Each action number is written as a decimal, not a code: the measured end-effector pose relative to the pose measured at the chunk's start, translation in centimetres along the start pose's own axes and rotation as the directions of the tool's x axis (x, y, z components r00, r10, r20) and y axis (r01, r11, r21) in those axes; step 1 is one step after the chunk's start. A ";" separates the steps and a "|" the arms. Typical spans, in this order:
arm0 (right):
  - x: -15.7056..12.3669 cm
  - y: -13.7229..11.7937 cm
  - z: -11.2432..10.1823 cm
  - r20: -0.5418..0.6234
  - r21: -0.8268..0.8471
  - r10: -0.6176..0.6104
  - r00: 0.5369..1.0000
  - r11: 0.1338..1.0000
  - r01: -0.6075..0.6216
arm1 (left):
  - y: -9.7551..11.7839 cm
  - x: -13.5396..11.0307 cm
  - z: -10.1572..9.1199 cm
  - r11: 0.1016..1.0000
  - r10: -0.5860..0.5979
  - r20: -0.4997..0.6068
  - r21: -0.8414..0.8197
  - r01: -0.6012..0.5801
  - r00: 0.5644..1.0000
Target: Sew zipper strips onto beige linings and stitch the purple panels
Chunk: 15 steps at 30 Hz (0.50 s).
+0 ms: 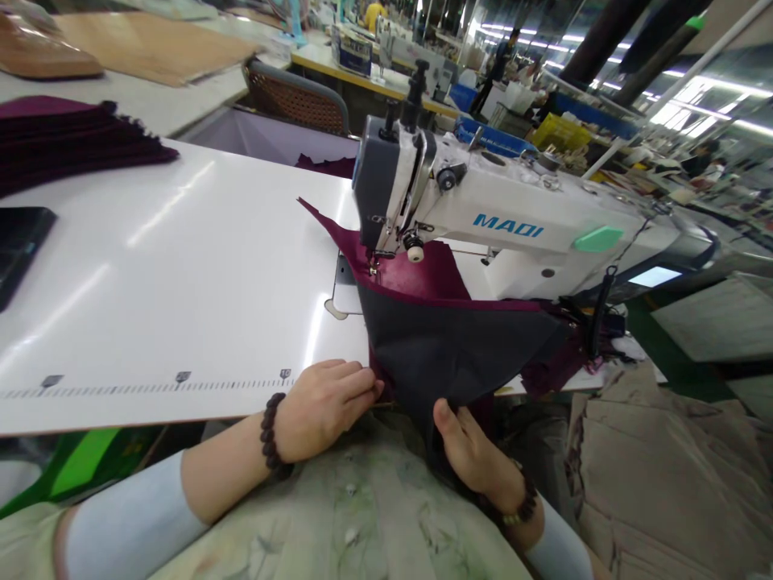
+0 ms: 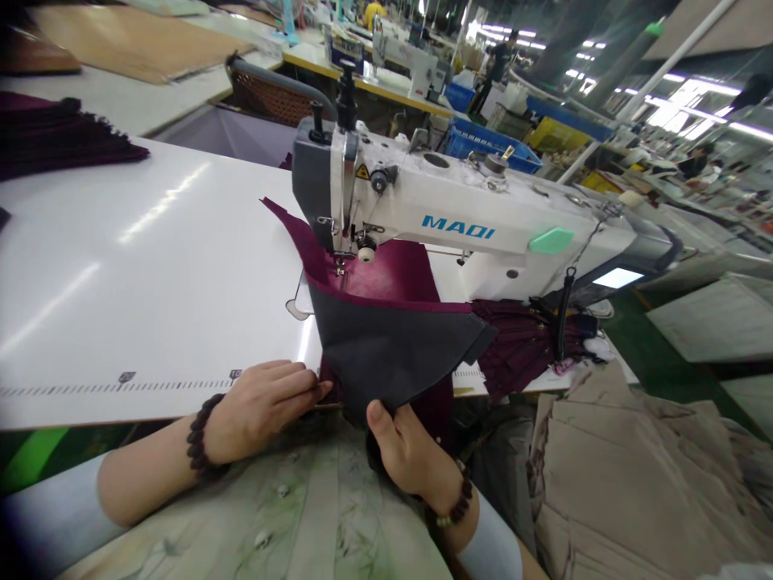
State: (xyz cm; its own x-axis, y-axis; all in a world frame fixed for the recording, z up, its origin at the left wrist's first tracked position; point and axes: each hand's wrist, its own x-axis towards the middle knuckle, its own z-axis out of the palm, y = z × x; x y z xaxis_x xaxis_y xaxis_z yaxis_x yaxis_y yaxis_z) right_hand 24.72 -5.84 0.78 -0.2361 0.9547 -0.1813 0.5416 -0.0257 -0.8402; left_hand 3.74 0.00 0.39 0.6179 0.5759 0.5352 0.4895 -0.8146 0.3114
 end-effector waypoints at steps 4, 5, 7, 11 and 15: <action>0.2 -0.3 -0.7 0.111 -0.157 -0.101 0.989 0.981 0.118 | -0.2 -0.2 0.0 1.000 0.004 0.022 -0.003 -0.004 1.000; 0.3 -0.4 -1.0 0.129 -0.195 -0.123 0.984 0.970 0.147 | -0.2 -0.2 0.0 1.000 0.006 0.022 -0.003 -0.006 1.000; 0.6 -1.0 -1.6 0.162 -0.259 -0.162 0.973 0.945 0.200 | -0.2 -0.1 0.1 1.000 0.014 0.019 -0.003 -0.014 1.000; 1.5 -2.4 -2.5 0.266 -0.317 -0.260 0.928 0.886 0.339 | 0.3 0.0 0.6 0.999 0.042 0.054 0.013 -0.043 0.998; 2.0 -3.5 -2.1 0.378 -0.410 -0.277 0.883 0.806 0.428 | -0.6 -0.4 -1.8 0.998 0.055 0.144 0.010 -0.057 0.988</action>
State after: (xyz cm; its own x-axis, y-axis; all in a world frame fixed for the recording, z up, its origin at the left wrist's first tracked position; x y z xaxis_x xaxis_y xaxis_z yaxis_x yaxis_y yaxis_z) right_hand 24.05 -3.27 4.39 -0.6636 0.7383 -0.1208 0.6660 0.5094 -0.5450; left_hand 2.09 0.14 1.46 0.7257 0.5346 0.4331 0.4597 -0.8451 0.2729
